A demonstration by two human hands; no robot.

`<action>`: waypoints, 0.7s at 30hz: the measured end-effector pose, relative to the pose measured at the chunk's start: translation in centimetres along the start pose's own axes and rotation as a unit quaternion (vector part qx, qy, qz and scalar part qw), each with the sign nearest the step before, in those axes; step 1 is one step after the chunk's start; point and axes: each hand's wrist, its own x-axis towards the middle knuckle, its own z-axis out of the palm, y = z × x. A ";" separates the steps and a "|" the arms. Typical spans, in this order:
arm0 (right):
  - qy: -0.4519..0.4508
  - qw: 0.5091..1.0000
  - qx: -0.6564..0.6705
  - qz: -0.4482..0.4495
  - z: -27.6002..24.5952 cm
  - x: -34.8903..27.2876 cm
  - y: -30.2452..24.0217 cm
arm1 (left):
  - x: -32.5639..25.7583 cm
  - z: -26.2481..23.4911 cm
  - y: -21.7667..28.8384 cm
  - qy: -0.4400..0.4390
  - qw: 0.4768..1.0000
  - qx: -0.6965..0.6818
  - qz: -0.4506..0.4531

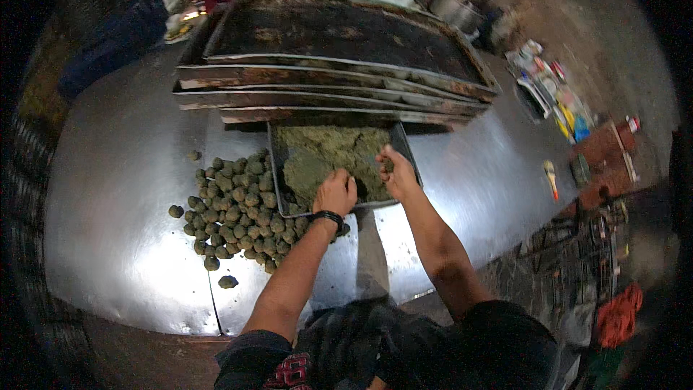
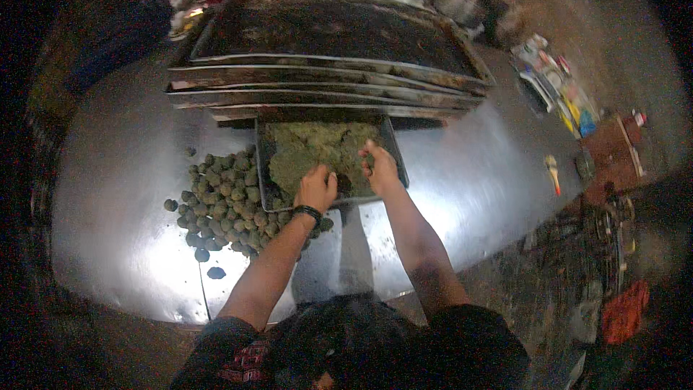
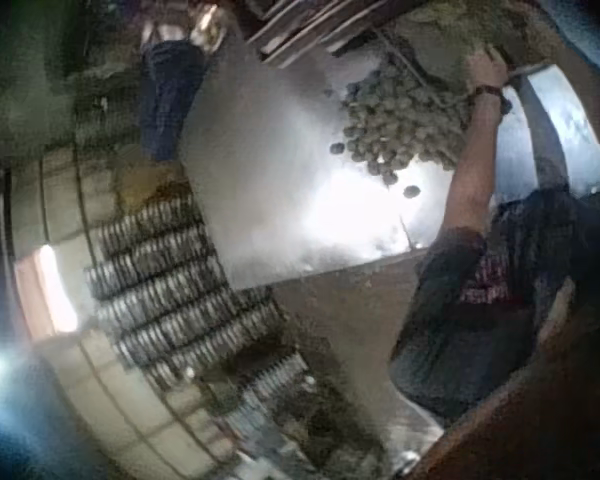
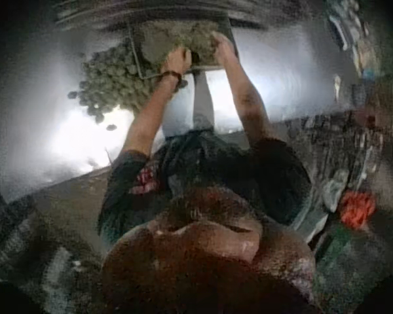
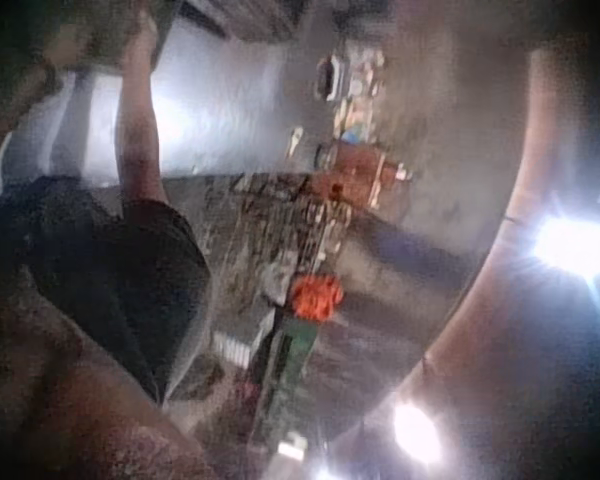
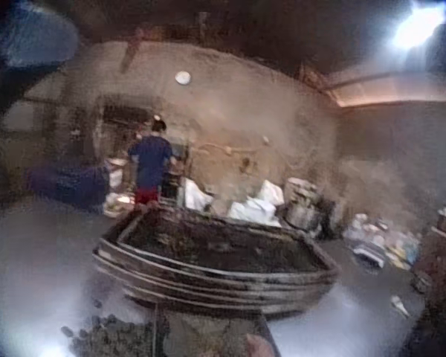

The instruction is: The person repeatedly scoops green dough from a tray, rolls it into small balls by hand, and places them on a metal table. Another person is visible in the background working at a separate station.

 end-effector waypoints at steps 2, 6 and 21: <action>0.045 0.998 0.031 0.031 -0.2 0.1 0.0 | 0.1 -0.2 0.3 0.001 1.000 0.004 0.001; 0.041 0.997 0.031 0.055 -1.3 0.2 -0.2 | 0.1 0.3 0.2 0.030 1.000 -0.004 0.008; -0.111 0.989 0.000 0.100 -4.0 0.1 -2.3 | -0.8 -0.4 0.6 0.242 0.938 -0.154 -0.195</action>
